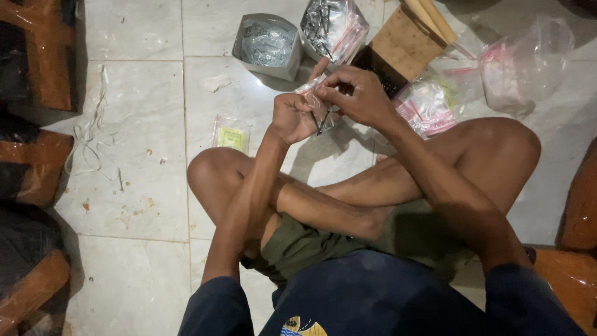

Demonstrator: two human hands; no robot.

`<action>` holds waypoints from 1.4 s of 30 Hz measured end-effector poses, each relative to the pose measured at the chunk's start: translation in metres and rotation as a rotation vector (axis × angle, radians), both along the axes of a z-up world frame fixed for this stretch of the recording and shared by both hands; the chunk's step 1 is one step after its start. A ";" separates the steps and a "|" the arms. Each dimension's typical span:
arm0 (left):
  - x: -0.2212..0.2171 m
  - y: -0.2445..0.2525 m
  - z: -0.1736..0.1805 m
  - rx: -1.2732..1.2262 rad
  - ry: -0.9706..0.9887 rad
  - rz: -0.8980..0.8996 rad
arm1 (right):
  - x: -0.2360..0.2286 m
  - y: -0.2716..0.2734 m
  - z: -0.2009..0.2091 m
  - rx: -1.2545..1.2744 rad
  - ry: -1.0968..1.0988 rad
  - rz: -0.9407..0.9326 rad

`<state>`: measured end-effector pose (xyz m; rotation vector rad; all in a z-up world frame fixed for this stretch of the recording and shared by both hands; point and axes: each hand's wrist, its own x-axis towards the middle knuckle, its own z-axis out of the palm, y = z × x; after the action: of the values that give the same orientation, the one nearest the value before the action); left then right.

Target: The person sits on the floor and repeatedly picks up small metal fasteners from a box, placing them into a small plastic bag. The person handles the fasteners one by one, transferring them from the box to the bag.

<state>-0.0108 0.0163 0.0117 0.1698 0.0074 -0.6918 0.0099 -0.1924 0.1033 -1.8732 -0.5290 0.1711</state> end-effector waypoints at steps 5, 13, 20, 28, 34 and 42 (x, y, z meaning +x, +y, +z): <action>0.005 -0.008 0.028 0.178 0.014 0.124 | -0.005 -0.003 0.029 -0.004 0.162 -0.050; 0.004 -0.017 0.046 1.210 -0.672 0.575 | 0.005 -0.021 -0.007 -0.084 0.002 -0.254; 0.002 -0.010 0.044 1.267 -0.734 0.697 | 0.010 -0.034 -0.015 -0.151 -0.084 -0.218; 0.046 -0.024 0.082 1.666 -1.077 1.008 | 0.034 -0.050 0.024 -0.155 -0.258 -0.214; 0.074 -0.044 0.071 1.902 -1.502 1.368 | 0.043 -0.098 0.036 -0.081 -0.267 -0.433; 0.069 -0.018 0.023 2.070 -1.580 0.500 | 0.036 -0.149 -0.010 -1.383 0.459 0.022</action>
<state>0.0585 -0.0017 0.0347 2.5473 -0.7410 0.3853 0.0462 -0.3412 0.0931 -2.9918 -0.0383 1.1863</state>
